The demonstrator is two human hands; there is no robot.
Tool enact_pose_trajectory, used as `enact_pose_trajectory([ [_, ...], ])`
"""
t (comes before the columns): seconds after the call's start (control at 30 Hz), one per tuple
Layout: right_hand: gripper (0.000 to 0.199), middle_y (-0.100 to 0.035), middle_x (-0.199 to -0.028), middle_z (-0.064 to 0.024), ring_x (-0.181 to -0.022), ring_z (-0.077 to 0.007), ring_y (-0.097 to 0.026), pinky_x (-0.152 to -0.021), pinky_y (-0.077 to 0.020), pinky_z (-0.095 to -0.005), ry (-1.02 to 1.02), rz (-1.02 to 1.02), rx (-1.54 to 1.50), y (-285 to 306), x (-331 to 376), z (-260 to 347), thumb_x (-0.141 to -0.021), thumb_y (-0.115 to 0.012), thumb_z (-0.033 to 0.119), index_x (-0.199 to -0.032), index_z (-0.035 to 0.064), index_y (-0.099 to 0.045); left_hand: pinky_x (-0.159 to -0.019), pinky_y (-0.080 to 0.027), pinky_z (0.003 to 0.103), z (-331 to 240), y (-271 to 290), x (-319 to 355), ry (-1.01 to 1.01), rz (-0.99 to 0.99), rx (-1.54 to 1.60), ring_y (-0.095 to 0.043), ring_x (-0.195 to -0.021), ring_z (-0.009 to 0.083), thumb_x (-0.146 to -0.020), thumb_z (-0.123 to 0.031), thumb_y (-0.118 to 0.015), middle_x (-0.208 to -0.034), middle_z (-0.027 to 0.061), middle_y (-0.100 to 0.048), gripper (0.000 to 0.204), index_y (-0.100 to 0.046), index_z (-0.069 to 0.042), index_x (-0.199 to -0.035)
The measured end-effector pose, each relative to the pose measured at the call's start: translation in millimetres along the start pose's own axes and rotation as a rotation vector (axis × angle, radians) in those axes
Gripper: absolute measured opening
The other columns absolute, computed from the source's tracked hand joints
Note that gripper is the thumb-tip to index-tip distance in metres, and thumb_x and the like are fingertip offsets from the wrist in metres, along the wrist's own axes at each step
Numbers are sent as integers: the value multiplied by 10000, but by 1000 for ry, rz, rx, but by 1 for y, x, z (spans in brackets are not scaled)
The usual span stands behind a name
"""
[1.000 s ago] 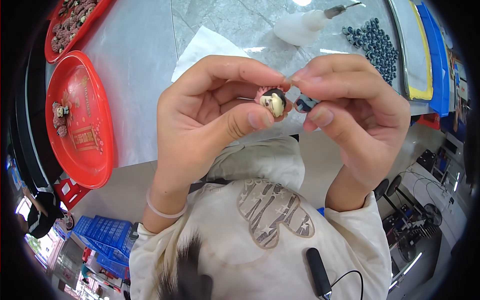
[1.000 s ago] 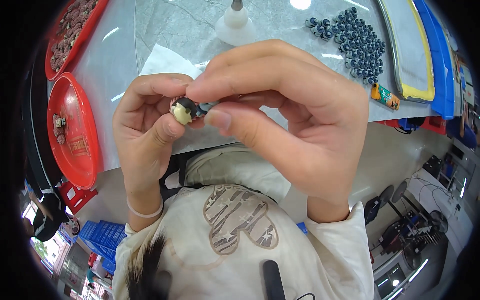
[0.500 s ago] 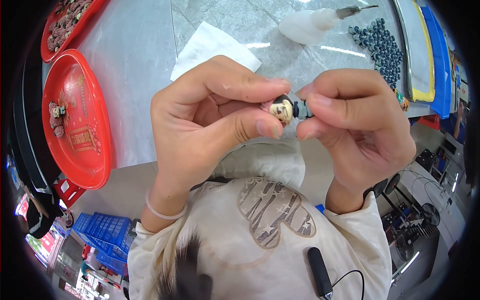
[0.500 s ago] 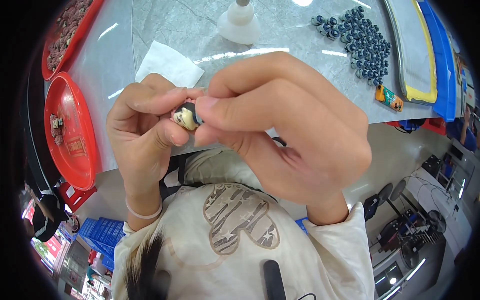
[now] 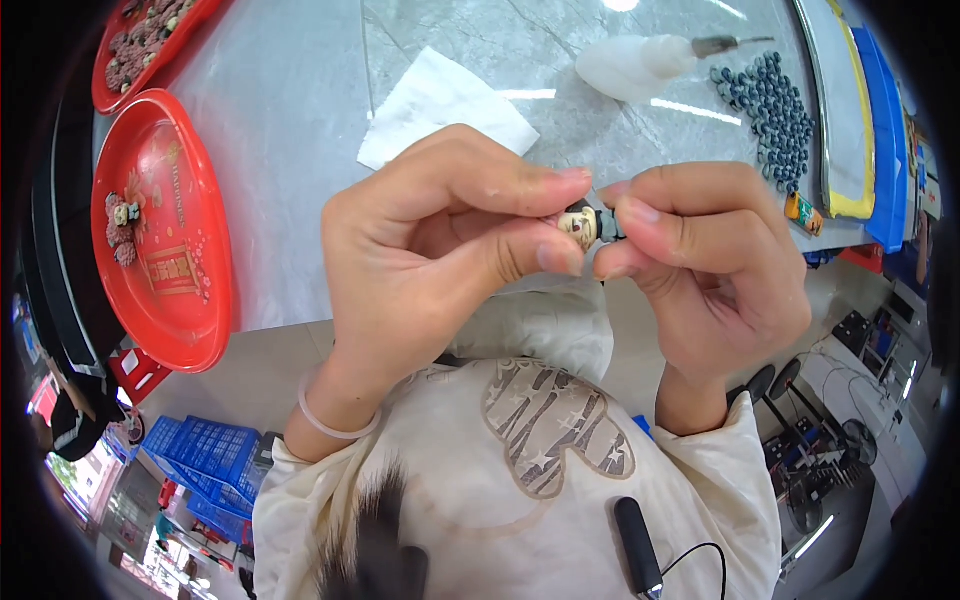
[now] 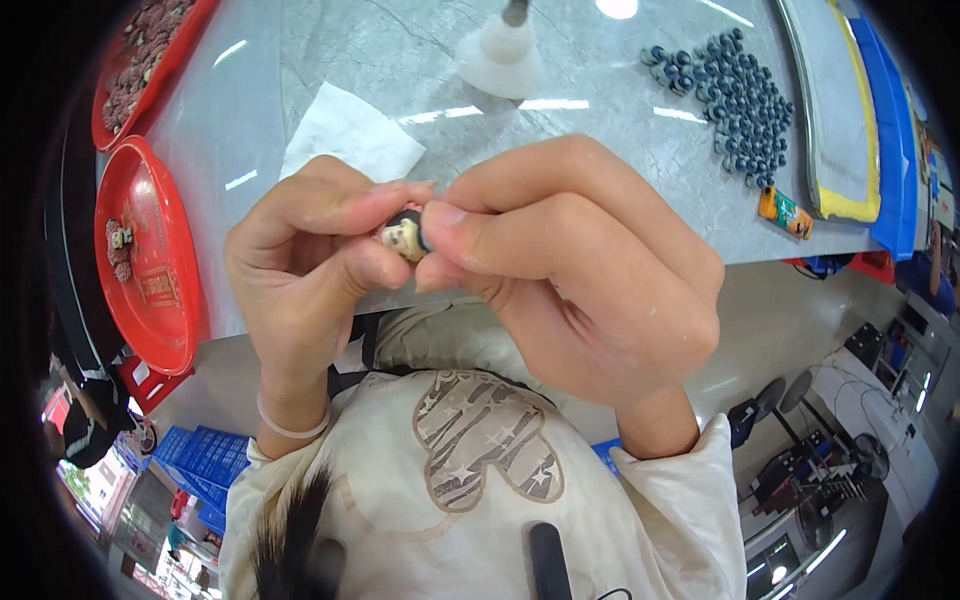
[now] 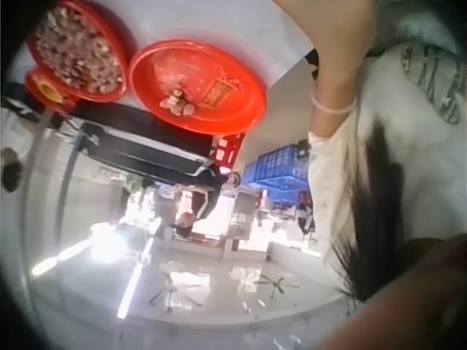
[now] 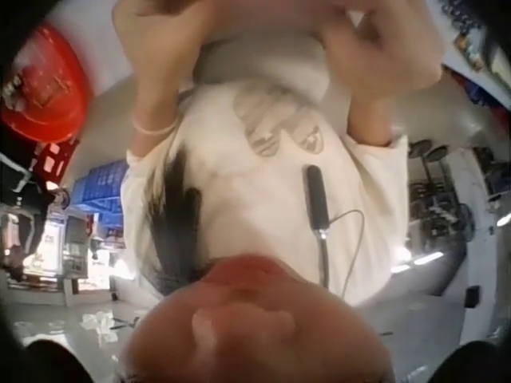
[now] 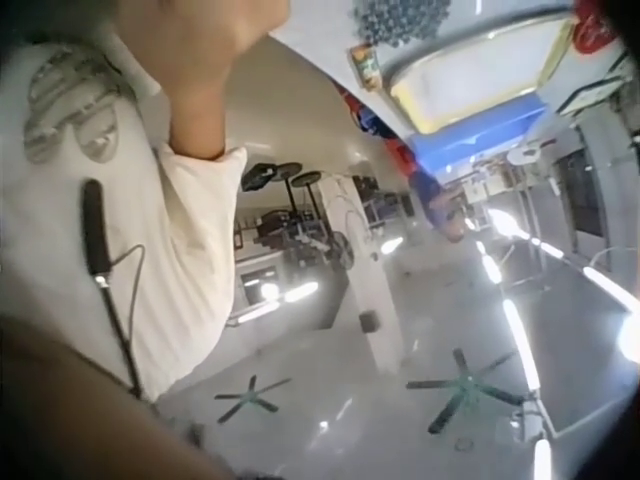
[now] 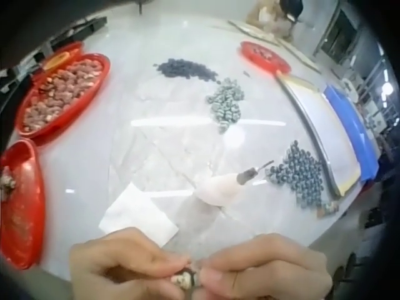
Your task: The person assembles miniature figurines by applying glue from a dispenser bottle to the heads, attaching bodies to them by hand, and placing the assembled figurines on a tray, using a lighter to heat the dispenser nozzle.
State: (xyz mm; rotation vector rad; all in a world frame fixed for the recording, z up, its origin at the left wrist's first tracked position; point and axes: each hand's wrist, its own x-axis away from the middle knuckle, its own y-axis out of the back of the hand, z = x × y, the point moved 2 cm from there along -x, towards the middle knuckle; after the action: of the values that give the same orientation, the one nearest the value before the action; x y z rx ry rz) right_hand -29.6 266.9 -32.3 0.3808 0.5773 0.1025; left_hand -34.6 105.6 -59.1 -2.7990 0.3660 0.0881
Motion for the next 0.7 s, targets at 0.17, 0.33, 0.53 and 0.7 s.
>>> enact_pose_trajectory([
  [0.17, 248, -535, -996, -158, -822, -226, -507, -605, -434, -274, 57, 72, 236, -8, 0, 20, -793, -627, 315, -819, 69, -636, -748, -480, 291, -13, -4, 7, 215, 16, 316, -572, -863, 188, -687, -30, -719, -975, 137, -557, 355, -546, 41, -989],
  [0.33, 268, -544, -973, -117, -751, -193, -510, -563, -411, -263, 236, -37, 120, -7, 2, 13, -806, -595, 338, -877, 92, -674, -770, -467, 282, -50, 30, 7, 12, 29, -2, -559, -902, 192, -757, -100, -666, -1029, 155, -539, 332, -525, 56, -1014],
  [0.53, 300, -531, -885, -144, -721, -233, -512, -571, -403, -289, 72, -117, 62, 8, 1, 3, -803, -590, 341, -854, 49, -636, -850, -420, 282, -118, 98, -4, -58, -606, -1014, -527, -975, 145, -832, -56, -540, -1121, 88, -541, 315, -512, 9, -1138],
  [0.7, 216, -556, -786, -129, -676, -223, -522, -560, -400, -286, 8, -126, 9, 10, 0, 1, -787, -606, 224, -840, 15, -621, -807, -453, 308, -144, 143, -64, 7, -211, -1309, -570, -927, 185, -874, -198, -511, -1093, 130, -559, 337, -511, -1, -1147],
])
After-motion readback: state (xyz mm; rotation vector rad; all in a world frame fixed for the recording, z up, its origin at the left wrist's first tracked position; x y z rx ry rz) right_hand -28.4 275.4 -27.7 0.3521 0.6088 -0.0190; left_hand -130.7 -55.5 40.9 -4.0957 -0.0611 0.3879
